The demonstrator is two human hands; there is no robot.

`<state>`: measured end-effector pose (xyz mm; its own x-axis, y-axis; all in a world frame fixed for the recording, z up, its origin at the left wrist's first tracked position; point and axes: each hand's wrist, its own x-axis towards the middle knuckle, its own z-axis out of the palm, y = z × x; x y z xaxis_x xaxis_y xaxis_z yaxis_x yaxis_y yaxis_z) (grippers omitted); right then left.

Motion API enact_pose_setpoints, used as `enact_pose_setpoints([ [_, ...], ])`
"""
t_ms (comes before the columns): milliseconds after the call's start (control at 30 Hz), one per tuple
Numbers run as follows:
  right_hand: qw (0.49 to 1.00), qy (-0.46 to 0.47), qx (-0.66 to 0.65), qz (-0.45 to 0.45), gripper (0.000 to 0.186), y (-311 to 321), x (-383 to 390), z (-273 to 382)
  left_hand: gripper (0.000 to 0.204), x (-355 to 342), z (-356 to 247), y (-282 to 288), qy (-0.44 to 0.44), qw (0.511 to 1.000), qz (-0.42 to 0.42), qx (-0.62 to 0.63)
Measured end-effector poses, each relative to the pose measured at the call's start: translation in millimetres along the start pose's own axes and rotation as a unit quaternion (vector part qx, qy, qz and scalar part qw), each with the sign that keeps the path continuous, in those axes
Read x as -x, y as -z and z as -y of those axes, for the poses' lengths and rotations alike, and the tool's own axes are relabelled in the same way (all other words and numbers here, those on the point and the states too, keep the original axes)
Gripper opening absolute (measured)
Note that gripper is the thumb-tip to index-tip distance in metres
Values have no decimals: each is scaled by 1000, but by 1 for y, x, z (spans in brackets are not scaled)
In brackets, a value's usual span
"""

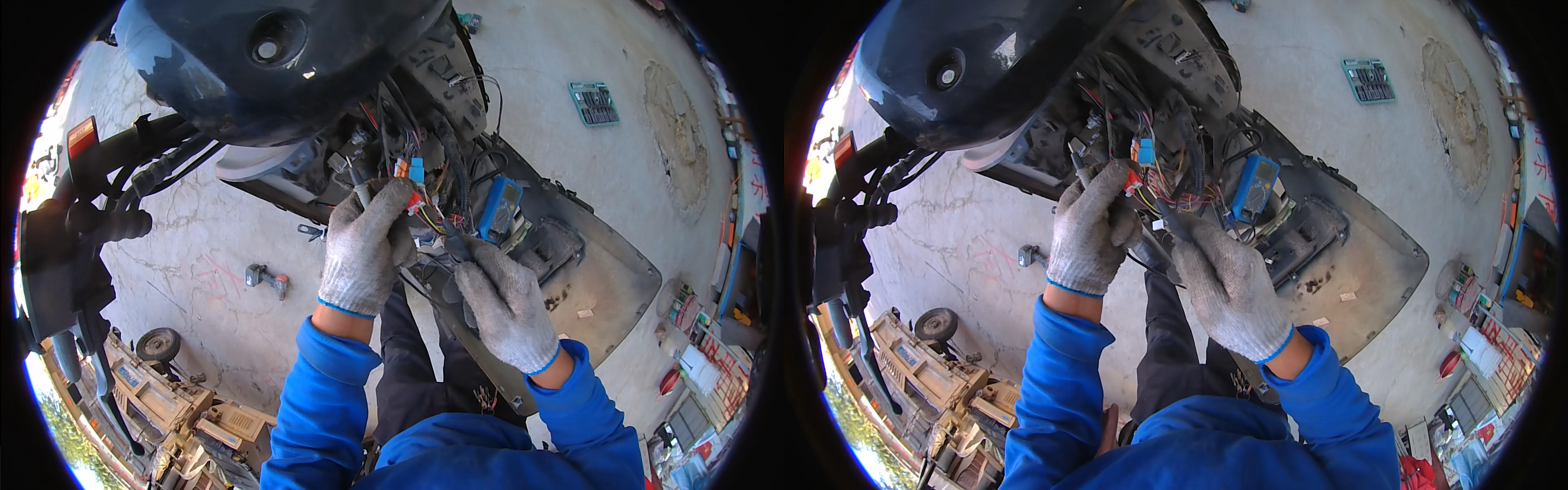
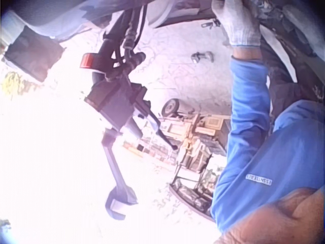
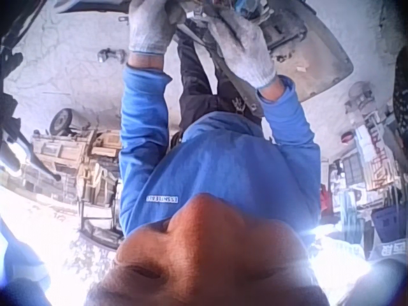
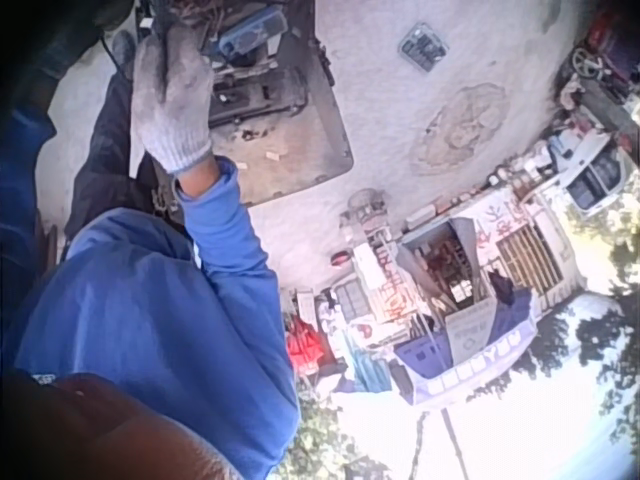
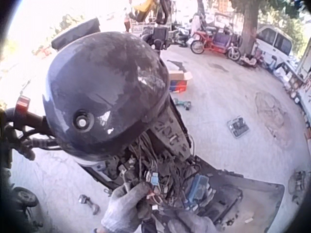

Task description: The person uses a multimeter to test the electric scooter's wiring and then uses pliers to strip and adjust wires in the exposed wiring harness under the seat. The scooter remains disassembled throughout the clip.

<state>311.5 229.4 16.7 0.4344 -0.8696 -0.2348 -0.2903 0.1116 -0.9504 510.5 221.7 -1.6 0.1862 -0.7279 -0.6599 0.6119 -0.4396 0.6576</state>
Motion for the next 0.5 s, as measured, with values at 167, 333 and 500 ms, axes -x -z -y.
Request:
enact_pose_setpoints([
  [167,996,-79,-32,13,38,4,2,23,23,2,-3,-3,10,1000,-11,17],
  [333,997,25,66,-22,36,0,4,23,25,-2,-1,1,16,999,-4,29],
  [500,985,122,115,-47,37,-1,-1,22,26,-6,-3,-1,19,1000,-4,23],
])
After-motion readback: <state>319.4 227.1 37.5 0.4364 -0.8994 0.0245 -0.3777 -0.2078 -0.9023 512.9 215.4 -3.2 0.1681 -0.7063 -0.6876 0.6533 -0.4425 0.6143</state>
